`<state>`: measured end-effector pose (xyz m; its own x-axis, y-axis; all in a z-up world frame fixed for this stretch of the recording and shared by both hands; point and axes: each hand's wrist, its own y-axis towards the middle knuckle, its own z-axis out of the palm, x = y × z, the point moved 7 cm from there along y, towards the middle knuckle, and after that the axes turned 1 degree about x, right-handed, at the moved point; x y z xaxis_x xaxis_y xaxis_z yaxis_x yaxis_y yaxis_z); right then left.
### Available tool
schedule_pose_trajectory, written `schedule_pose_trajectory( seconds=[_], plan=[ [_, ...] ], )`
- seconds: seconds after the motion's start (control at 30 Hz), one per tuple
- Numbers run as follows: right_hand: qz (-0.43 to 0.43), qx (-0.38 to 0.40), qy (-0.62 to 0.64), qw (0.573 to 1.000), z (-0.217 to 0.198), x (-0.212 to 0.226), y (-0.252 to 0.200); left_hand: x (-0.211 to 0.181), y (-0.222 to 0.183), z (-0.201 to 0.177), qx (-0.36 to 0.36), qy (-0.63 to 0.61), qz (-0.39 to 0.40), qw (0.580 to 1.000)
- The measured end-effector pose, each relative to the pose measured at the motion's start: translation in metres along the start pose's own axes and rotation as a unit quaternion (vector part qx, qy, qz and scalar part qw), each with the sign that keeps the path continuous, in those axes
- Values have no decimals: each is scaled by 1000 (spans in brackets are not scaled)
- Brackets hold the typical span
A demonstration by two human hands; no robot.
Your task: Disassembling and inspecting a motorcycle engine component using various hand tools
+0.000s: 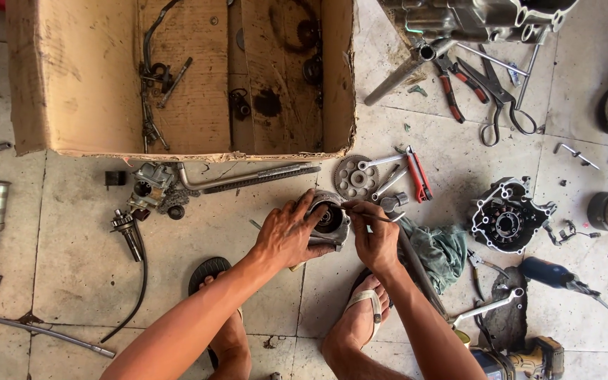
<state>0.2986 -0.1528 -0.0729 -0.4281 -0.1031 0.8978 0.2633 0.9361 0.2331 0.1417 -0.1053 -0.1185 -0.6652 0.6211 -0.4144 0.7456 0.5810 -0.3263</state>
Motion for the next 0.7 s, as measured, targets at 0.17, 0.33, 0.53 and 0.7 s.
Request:
schedule_pose_trajectory(
  seconds=[0.17,0.33,0.53,0.7],
  plan=[
    [-53,30,-44,997,6,0,-3,-1,0,-3,-4,9,-6,1000],
    [-92,57,-73,991,10,8,-3,-1,0,-4,23,2,-12,1000],
    [-97,85,-123,984,18,21,4,0,-2,-1,-1,0,4,1000],
    [-85,87,-144,982,14,13,8,1,-3,5,-36,9,5,999]
  ],
)
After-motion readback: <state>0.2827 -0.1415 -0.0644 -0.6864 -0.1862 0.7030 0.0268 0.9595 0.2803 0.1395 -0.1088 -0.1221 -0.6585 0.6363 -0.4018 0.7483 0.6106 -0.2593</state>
